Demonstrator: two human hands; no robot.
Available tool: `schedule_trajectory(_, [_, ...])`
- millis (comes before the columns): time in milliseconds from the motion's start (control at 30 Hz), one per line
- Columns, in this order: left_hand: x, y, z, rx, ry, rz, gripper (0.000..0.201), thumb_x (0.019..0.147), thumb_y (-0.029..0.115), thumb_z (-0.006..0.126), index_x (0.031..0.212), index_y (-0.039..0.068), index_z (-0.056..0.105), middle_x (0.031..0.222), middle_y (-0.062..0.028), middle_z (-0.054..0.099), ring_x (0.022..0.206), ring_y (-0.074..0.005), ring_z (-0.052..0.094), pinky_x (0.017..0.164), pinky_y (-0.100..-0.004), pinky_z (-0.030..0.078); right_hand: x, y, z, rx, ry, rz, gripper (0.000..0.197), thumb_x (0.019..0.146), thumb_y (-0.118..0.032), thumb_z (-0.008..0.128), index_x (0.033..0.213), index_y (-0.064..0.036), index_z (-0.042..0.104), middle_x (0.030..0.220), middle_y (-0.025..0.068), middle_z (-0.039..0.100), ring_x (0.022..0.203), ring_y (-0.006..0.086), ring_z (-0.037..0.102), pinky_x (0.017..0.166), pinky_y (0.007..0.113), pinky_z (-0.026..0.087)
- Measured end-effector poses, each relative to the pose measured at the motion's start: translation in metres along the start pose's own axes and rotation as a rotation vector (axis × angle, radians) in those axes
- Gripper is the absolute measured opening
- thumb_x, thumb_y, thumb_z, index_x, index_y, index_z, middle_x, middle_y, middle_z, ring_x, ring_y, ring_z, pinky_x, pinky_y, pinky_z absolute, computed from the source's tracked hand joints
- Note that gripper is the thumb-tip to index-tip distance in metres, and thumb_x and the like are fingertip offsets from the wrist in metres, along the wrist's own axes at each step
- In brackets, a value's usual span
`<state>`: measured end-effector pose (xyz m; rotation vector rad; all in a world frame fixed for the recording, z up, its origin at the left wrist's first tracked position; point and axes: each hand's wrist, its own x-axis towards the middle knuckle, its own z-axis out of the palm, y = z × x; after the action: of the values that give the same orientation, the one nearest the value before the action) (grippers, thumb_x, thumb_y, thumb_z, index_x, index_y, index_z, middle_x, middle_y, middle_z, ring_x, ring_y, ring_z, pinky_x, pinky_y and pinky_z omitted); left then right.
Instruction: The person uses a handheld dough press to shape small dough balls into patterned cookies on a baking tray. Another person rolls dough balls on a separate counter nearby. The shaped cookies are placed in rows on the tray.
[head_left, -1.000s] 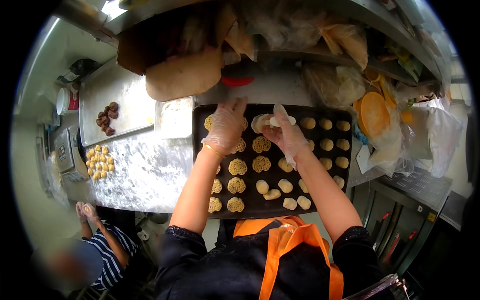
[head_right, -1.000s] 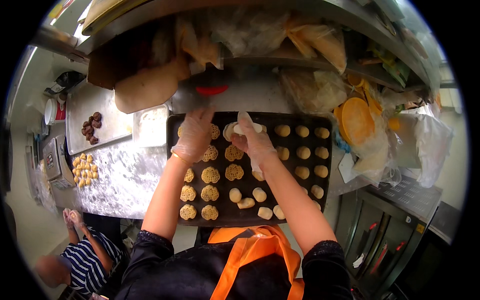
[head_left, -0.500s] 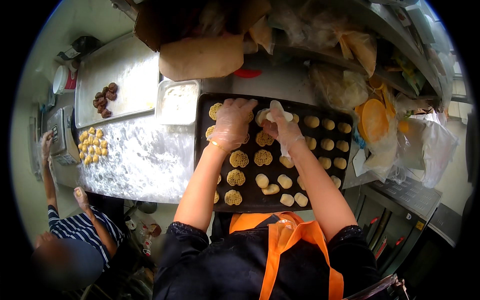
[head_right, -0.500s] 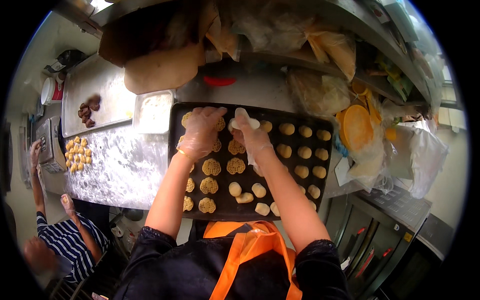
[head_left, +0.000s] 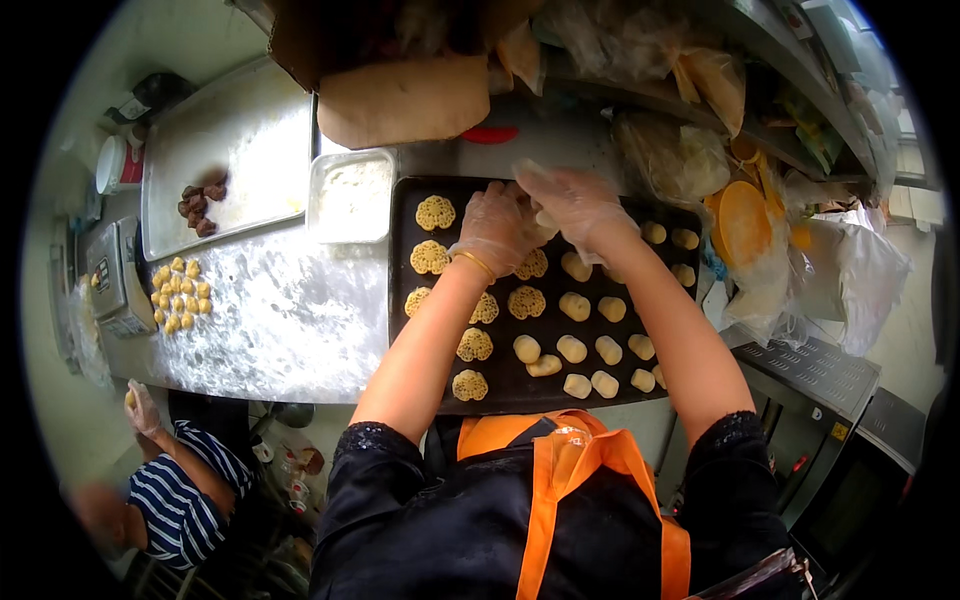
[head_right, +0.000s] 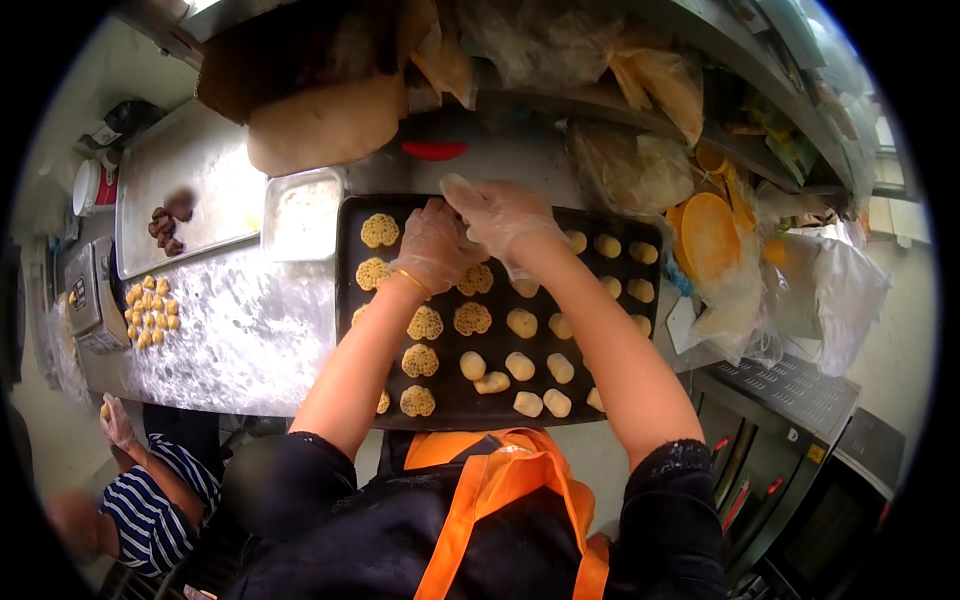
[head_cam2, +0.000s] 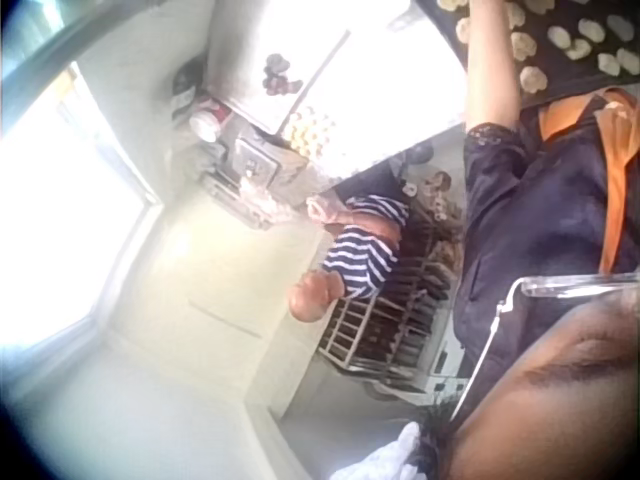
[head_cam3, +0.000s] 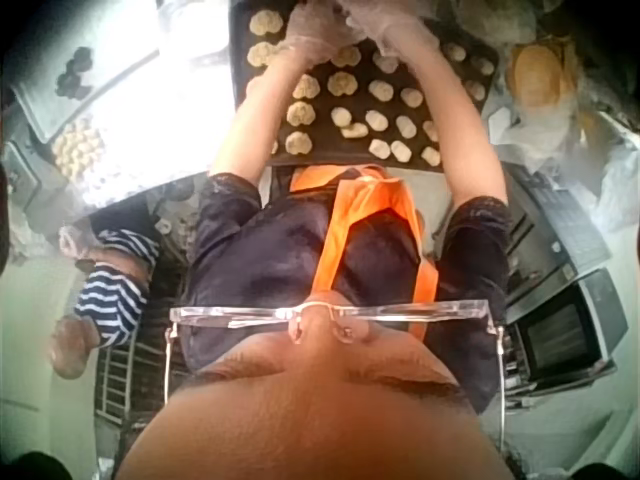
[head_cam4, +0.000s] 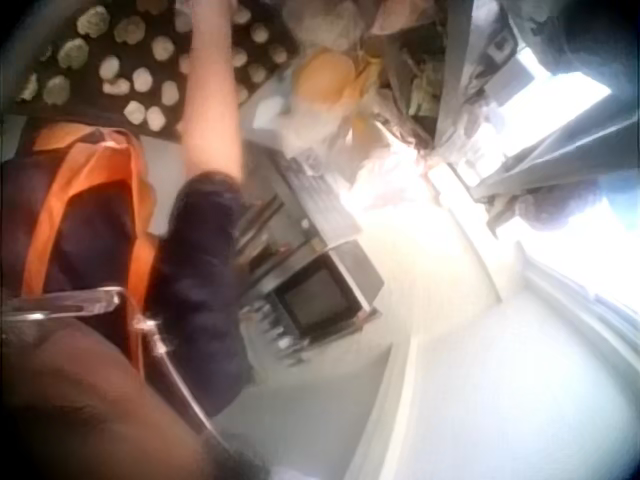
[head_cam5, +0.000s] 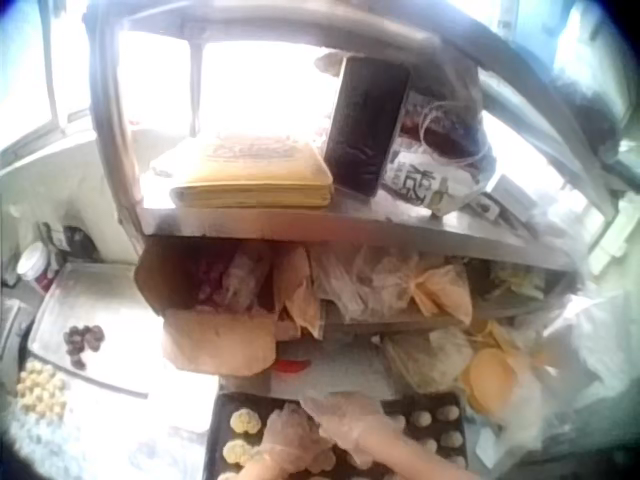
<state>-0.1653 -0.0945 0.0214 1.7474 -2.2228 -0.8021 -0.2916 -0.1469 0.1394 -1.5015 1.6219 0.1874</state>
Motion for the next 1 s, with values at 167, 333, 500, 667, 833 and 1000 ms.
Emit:
schedule_trajectory(167, [0.004, -0.004, 0.007, 0.025, 0.019, -0.031, 0.066, 0.095, 0.047, 0.067, 0.143, 0.003, 0.058, 0.136, -0.0201, 0.064, 0.129, -0.0360, 0.057, 0.108, -0.0460, 0.044, 0.039, -0.003, 0.024, -0.666, 0.035, -0.229, 0.043, 0.110, -0.043, 0.044, 0.136, -0.0129, 0.060, 0.110, 0.0196, 0.074, 0.101, 0.0399, 0.072, 0.088, 0.048, 0.056])
schedule_trajectory(333, [-0.001, -0.008, 0.009, 0.079, 0.154, 0.042, 0.056, 0.094, 0.038, 0.067, 0.137, 0.002, 0.062, 0.127, -0.0183, 0.070, 0.122, -0.0349, 0.060, 0.103, -0.0441, 0.047, 0.028, -0.024, 0.022, -0.838, -0.017, -0.240, 0.049, 0.108, -0.028, 0.048, 0.156, -0.0211, 0.044, 0.114, 0.0172, 0.074, 0.108, 0.0376, 0.072, 0.095, 0.047, 0.056])
schedule_trajectory(500, [-0.002, -0.005, 0.011, -0.024, 0.047, -0.009, 0.050, 0.094, 0.030, 0.066, 0.133, -0.002, 0.062, 0.126, -0.0189, 0.069, 0.121, -0.0347, 0.061, 0.102, -0.0450, 0.047, 0.034, -0.007, 0.036, -0.939, 0.027, -0.274, 0.060, 0.103, -0.018, 0.054, 0.160, -0.0220, 0.041, 0.113, 0.0151, 0.075, 0.107, 0.0353, 0.072, 0.091, 0.046, 0.058])
schedule_trajectory(667, [-0.004, -0.015, 0.023, -0.129, -0.027, 0.010, 0.077, 0.087, 0.041, 0.076, 0.141, -0.008, 0.051, 0.132, -0.0232, 0.066, 0.127, -0.0372, 0.058, 0.104, -0.0482, 0.046, 0.034, -0.001, 0.047, -0.976, 0.068, -0.296, 0.057, 0.099, -0.018, 0.058, 0.154, -0.0195, 0.044, 0.106, 0.0127, 0.077, 0.101, 0.0345, 0.074, 0.088, 0.046, 0.059])
schedule_trajectory(833, [-0.003, -0.010, 0.008, -0.143, 0.040, -0.054, 0.045, 0.093, 0.023, 0.064, 0.130, -0.004, 0.061, 0.123, -0.0200, 0.070, 0.121, -0.0343, 0.060, 0.101, -0.0449, 0.045, 0.045, 0.002, 0.047, -0.958, 0.060, -0.319, 0.057, 0.100, -0.019, 0.056, 0.154, -0.0172, 0.042, 0.103, 0.0183, 0.075, 0.096, 0.0393, 0.073, 0.086, 0.049, 0.058])
schedule_trajectory(1000, [-0.003, -0.006, 0.000, -0.100, -0.037, -0.011, 0.064, 0.090, 0.031, 0.070, 0.141, -0.004, 0.054, 0.132, -0.0187, 0.066, 0.126, -0.0348, 0.057, 0.106, -0.0446, 0.044, 0.031, -0.010, 0.037, -1.002, 0.088, -0.306, 0.071, 0.094, -0.010, 0.066, 0.159, -0.0118, 0.037, 0.121, 0.0189, 0.073, 0.112, 0.0353, 0.072, 0.095, 0.046, 0.058])
